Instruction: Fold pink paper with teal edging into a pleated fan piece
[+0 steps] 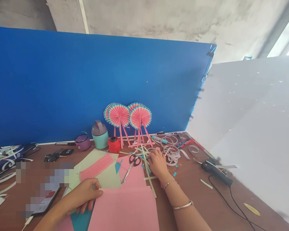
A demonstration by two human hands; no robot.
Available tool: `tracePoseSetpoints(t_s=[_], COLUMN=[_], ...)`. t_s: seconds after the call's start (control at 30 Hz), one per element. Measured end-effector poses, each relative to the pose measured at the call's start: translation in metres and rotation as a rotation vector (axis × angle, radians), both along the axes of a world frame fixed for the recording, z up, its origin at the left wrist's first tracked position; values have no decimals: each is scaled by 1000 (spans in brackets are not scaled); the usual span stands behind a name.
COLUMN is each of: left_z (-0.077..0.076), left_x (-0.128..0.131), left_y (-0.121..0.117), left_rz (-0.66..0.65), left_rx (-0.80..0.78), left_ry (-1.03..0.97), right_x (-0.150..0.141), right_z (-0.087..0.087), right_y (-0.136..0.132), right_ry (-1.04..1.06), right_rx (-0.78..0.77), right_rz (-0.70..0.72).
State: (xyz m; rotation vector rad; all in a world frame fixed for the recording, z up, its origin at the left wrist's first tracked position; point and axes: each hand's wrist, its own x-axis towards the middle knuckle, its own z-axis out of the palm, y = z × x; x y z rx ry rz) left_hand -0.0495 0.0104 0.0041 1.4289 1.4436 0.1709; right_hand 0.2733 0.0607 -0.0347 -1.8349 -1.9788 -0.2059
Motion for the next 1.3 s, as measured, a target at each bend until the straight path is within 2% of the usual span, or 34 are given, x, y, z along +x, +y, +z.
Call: tracePoseSetpoints(t_s=[0.3, 0.5, 0.57, 0.67, 0.77, 0.83, 0.93, 1.03, 1.17, 1.3], left_z=[5, 7, 7, 8, 9, 10, 12, 12, 9, 4], left_x=[5, 10, 10, 10, 10, 11, 15, 18, 19, 18], left_y=[3, 1, 1, 1, 2, 1, -2, -7, -10, -6], left_rz=[93, 145, 161, 188, 218, 224, 169, 104, 67, 118], left_rx=[96, 172, 202, 232, 272, 314, 355, 334, 240, 178], left_ry=[-111, -191, -224, -243, -288, -341, -390, -413, -459, -536], right_x=[0, 3, 5, 5, -3, -16, -43, -67, -81, -78], right_z=[13, 26, 31, 40, 47, 50, 50, 47, 44, 45], right_y=[-7, -12, -15, -20, -28, -34, -46, -56, -63, -62], right_ry=[-34, 11, 34, 95, 203, 275, 425, 646, 846, 917], right_rx=[85, 142, 202, 411, 559, 497, 283, 67, -224, -385], right_rz=[-44, -276, -325, -279, -50, 185, 507, 683, 725, 665])
